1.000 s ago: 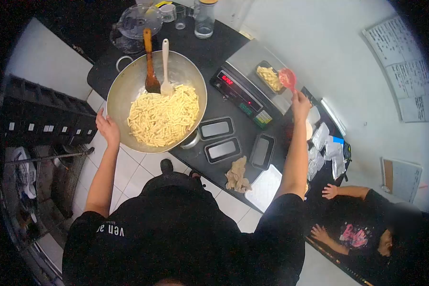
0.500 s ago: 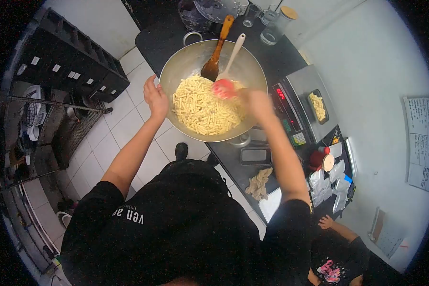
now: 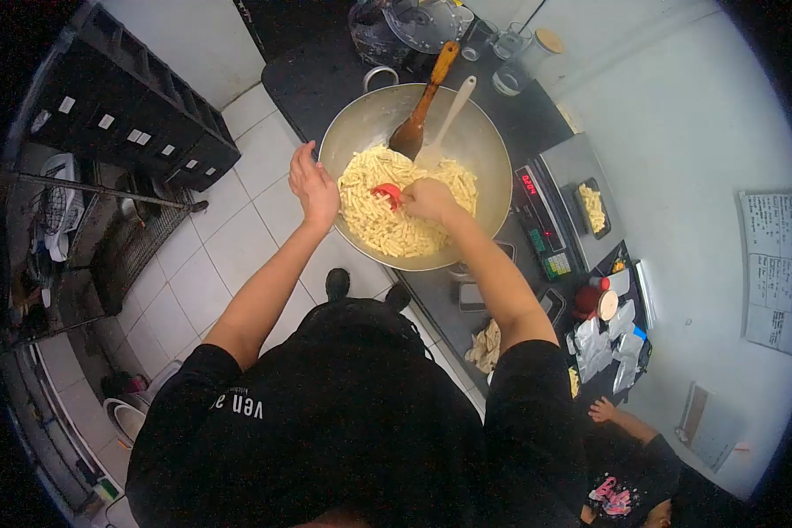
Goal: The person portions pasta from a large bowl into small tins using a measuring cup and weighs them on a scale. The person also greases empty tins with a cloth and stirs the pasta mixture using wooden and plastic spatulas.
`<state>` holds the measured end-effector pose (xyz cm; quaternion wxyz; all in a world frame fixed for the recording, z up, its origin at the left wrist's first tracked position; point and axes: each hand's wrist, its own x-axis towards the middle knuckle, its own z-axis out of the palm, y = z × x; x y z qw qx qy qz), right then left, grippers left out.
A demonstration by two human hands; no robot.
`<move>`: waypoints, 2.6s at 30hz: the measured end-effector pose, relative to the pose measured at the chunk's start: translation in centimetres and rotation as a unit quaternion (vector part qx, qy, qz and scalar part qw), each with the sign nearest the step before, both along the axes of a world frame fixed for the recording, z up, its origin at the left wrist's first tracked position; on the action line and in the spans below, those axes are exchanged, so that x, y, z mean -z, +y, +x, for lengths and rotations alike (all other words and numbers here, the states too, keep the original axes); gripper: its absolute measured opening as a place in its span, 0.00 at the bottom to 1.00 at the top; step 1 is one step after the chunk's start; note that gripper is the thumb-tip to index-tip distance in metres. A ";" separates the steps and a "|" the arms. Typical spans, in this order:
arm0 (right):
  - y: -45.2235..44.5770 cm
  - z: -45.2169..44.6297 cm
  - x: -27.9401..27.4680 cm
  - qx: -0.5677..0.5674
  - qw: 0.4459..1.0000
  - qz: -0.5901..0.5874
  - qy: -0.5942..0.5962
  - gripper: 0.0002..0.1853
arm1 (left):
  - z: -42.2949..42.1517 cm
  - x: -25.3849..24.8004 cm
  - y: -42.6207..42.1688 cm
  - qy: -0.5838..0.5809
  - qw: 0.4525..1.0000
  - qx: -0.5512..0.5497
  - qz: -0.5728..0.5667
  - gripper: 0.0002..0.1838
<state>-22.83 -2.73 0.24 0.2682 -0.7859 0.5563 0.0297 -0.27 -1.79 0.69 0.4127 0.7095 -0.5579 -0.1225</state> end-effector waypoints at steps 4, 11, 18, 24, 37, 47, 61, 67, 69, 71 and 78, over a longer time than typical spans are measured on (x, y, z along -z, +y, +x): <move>0.1 -1.0 -0.3 0.073 0.989 0.081 -0.097 0.15 | 0.1 0.2 -0.2 0.014 1.000 0.011 0.000 0.23; 0.4 -4.5 -1.2 0.181 0.959 0.130 -0.172 0.15 | 0.1 0.2 -0.2 0.014 1.000 0.017 -0.011 0.23; 2.0 -6.7 -4.0 0.241 0.939 0.104 -0.222 0.14 | 0.2 0.6 -0.4 -0.001 0.999 0.027 -0.037 0.24; 3.9 -8.7 -4.8 0.261 0.925 0.073 -0.265 0.13 | 0.4 1.0 -0.4 -0.037 0.998 0.025 -0.047 0.24; 12.9 -19.2 -15.5 0.435 0.825 0.020 -0.361 0.13 | 0.8 1.9 -0.6 -0.127 0.991 0.017 -0.043 0.22; 15.6 -38.5 -9.8 0.531 0.804 -0.259 -0.060 0.19 | 0.6 1.7 -0.4 -0.160 0.987 0.002 -0.014 0.22; 10.3 -40.5 -7.1 0.446 0.816 -0.329 0.166 0.14 | 0.8 1.9 -0.3 -0.212 0.977 -0.017 0.001 0.21; 12.2 -41.8 -7.0 0.433 0.818 -0.345 0.156 0.13 | 0.8 2.0 -0.4 -0.217 0.976 -0.018 -0.003 0.21; 13.1 -42.1 -7.1 0.424 0.821 -0.342 0.172 0.14 | 0.9 2.1 -0.4 -0.221 0.975 -0.015 -0.004 0.22; 13.8 -42.3 -7.0 0.430 0.819 -0.341 0.169 0.14 | 1.0 2.2 -0.6 -0.225 0.974 -0.023 -0.002 0.22; 15.9 -41.9 -6.6 0.433 0.813 -0.355 0.160 0.14 | 1.1 2.4 -0.6 -0.218 0.976 -0.008 -0.015 0.21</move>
